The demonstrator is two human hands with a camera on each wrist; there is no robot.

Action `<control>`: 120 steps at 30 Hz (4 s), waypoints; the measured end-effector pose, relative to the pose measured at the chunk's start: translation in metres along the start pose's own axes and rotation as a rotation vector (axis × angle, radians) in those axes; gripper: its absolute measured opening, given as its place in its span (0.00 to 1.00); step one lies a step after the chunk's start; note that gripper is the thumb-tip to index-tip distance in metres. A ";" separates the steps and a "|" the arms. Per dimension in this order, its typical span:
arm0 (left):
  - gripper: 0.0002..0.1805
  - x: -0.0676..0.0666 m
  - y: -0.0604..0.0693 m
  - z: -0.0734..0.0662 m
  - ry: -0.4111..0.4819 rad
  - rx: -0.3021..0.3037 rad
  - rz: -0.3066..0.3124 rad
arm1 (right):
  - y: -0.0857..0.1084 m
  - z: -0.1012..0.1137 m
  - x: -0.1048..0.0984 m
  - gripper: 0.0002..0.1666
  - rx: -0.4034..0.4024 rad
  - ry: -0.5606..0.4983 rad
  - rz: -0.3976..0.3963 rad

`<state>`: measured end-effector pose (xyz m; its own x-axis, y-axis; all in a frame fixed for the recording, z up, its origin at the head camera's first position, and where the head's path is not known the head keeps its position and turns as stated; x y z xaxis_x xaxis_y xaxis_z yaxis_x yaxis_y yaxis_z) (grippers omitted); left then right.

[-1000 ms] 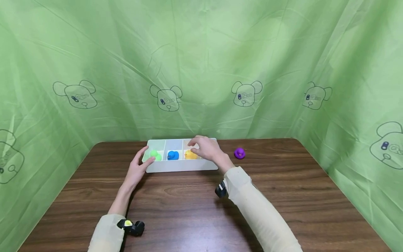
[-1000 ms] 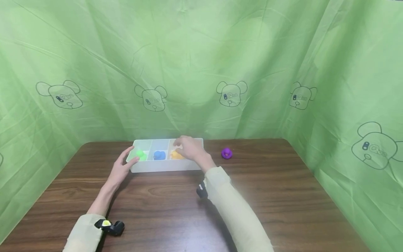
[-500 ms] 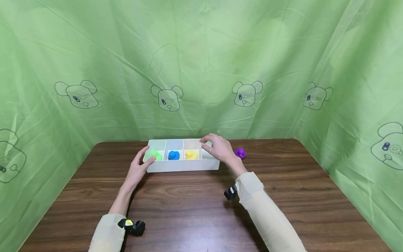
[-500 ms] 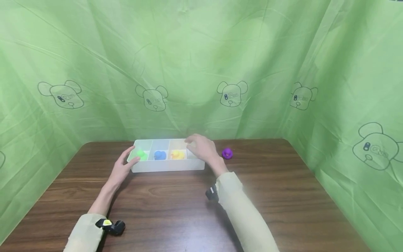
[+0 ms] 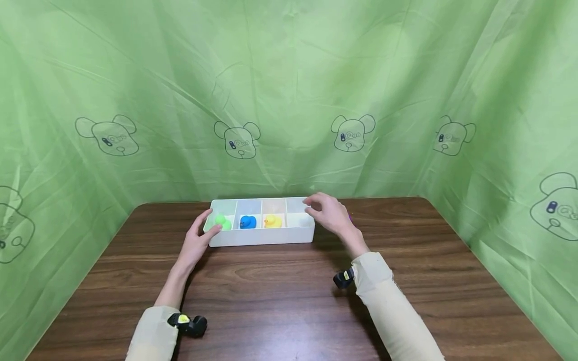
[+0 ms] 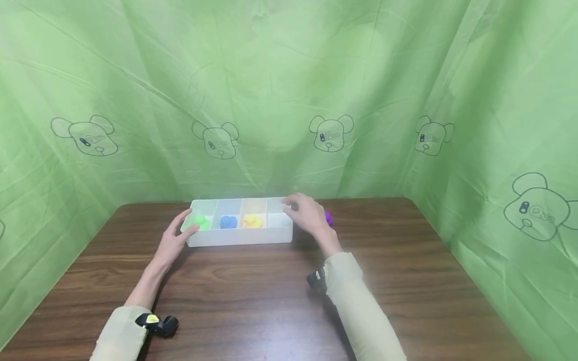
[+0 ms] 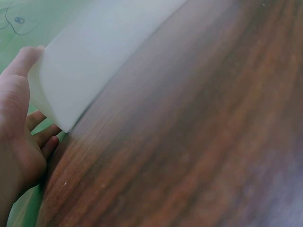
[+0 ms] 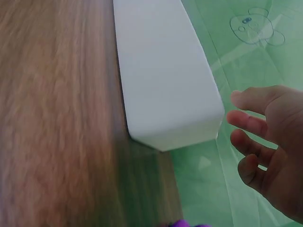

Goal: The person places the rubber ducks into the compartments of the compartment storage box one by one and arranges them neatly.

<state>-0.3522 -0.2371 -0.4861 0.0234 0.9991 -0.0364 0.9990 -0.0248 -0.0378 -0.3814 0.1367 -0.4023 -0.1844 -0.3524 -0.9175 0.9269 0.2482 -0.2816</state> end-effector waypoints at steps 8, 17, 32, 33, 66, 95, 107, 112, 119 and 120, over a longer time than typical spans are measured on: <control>0.41 0.004 0.005 -0.010 0.019 -0.012 0.010 | 0.016 -0.024 -0.003 0.17 0.052 -0.024 0.010; 0.41 0.003 0.001 -0.005 0.025 -0.007 0.011 | 0.032 -0.047 -0.008 0.17 0.115 -0.058 -0.017; 0.41 -0.004 -0.011 0.020 -0.034 0.031 -0.009 | 0.034 -0.061 -0.005 0.17 0.161 -0.053 0.020; 0.41 -0.004 -0.011 0.019 -0.038 0.034 -0.006 | 0.034 -0.062 -0.006 0.17 0.161 -0.058 0.017; 0.41 -0.006 -0.012 0.020 -0.037 0.047 -0.014 | 0.040 -0.105 -0.001 0.21 0.193 -0.146 -0.012; 0.41 -0.001 -0.007 0.011 -0.017 0.013 0.003 | 0.044 -0.117 0.017 0.25 0.210 -0.162 0.018; 0.41 0.004 0.003 -0.010 -0.009 -0.016 0.006 | 0.044 -0.115 0.013 0.24 0.225 -0.133 0.008; 0.41 0.000 -0.005 0.009 -0.004 0.005 0.008 | 0.046 -0.115 0.013 0.24 0.251 -0.098 0.026; 0.41 -0.002 -0.010 0.018 -0.013 0.023 -0.008 | 0.046 -0.116 0.013 0.23 0.280 -0.053 0.047; 0.41 -0.002 -0.011 0.017 -0.016 0.023 -0.007 | 0.046 -0.116 0.013 0.22 0.284 -0.046 0.044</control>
<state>-0.3635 -0.2398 -0.5030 0.0158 0.9985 -0.0516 0.9980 -0.0189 -0.0608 -0.3790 0.2487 -0.4596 -0.1333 -0.3886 -0.9117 0.9892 0.0038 -0.1463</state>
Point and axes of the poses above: each hand's wrist, its own y-axis away from the middle knuckle, its own x-axis out of the palm, z = x × y, the point moved 4 cm from there along -y, towards the middle knuckle, and after that the axes turned 12 degrees about y, right-handed, at the moved point
